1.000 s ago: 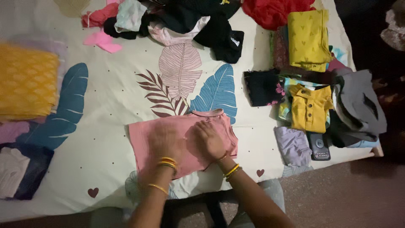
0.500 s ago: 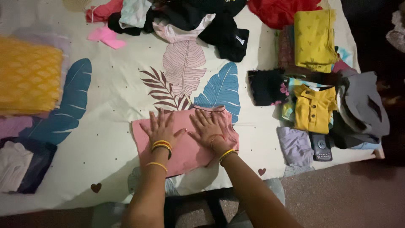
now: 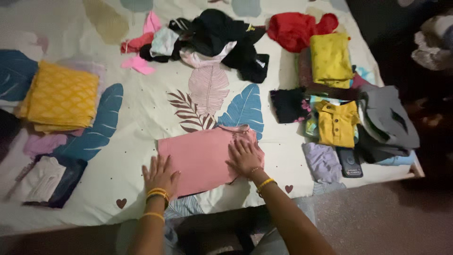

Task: The person folds several pieces of clothing on a bed, including a beige garment, a black floral top, a pink t-shirt, and a white item. Each item is smoothed, folded into a compact rectangle, and placed into a growing stack on the bed.

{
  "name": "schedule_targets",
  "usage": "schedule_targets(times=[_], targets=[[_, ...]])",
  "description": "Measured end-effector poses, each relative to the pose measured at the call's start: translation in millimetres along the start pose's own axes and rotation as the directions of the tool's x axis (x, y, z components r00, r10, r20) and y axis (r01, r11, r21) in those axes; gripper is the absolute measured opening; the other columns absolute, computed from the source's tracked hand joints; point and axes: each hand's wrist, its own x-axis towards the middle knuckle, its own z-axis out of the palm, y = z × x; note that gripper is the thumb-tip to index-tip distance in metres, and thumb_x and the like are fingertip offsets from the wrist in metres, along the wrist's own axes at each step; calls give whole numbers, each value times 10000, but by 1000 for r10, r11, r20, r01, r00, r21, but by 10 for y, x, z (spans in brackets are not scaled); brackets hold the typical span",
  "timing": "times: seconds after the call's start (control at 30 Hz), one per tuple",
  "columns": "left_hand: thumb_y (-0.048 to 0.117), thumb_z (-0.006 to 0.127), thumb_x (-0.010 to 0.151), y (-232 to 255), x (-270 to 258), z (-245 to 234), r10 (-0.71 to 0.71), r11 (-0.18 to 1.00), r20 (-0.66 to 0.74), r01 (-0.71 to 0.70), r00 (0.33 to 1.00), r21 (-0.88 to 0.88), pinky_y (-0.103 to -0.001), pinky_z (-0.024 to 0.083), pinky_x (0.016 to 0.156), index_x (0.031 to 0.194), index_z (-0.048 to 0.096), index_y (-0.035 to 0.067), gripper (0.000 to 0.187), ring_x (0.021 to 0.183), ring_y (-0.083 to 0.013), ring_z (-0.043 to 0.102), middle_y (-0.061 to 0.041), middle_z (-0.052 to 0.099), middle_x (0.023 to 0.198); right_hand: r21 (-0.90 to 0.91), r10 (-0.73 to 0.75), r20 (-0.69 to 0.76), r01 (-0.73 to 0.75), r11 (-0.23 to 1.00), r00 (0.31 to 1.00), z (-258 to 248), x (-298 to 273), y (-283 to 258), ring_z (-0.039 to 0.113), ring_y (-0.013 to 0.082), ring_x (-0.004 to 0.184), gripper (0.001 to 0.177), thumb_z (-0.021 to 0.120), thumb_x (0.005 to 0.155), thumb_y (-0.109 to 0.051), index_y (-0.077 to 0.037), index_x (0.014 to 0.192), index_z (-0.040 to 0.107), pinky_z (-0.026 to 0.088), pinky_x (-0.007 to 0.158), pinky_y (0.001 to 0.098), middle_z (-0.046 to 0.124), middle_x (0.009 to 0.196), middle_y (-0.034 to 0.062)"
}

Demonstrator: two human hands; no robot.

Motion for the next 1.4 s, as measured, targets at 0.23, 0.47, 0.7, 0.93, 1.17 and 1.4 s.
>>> schedule_targets(times=[0.23,0.47,0.7,0.93,1.17,1.4], targets=[[254,525,993,398,-389,320,251,968,-175,-251,952,20,-500,210,1313,1416,570,282,426,1550,-240,330,19,447,1602,175,-86,-77,98,980,993,92,-714,314,335,342,1477,699,632,927,-513,-107,1478,489,227,1204,488,443,1566,124],[297,730,775,16,-616,166,338,921,-88,-349,937,-176,-430,380,1133,1305,624,143,563,1321,-276,500,-61,580,1421,166,-58,-160,85,983,985,164,-885,669,519,233,1381,389,598,890,-179,-150,1273,656,378,1161,423,619,1404,37],[187,674,842,-130,-198,816,-111,700,-172,-46,979,-713,-386,573,915,1103,748,132,277,997,-282,739,-99,770,1097,472,153,-120,-79,878,981,116,-603,806,706,274,1024,291,580,872,-151,-180,1115,737,544,923,385,750,1080,66],[260,700,890,-187,203,962,-258,642,-210,5,943,-767,-408,569,845,1163,750,179,289,953,-323,731,-137,752,1066,655,498,81,-423,626,863,298,-276,929,703,358,860,292,695,930,-334,-106,1102,634,553,783,447,737,943,166],[282,652,953,38,-11,819,-353,699,-311,28,883,-715,-477,552,833,1152,744,146,258,936,-380,704,-171,746,1028,518,517,11,-447,729,856,525,-204,934,708,361,908,262,646,960,-344,-121,1096,645,540,792,479,755,961,146],[346,658,949,106,7,499,-389,760,-213,181,896,-624,-507,560,792,1054,729,67,306,902,-413,702,-205,733,973,716,543,-26,-364,596,839,469,-354,880,685,285,775,302,764,869,-252,-62,1057,625,543,722,397,715,860,129]])
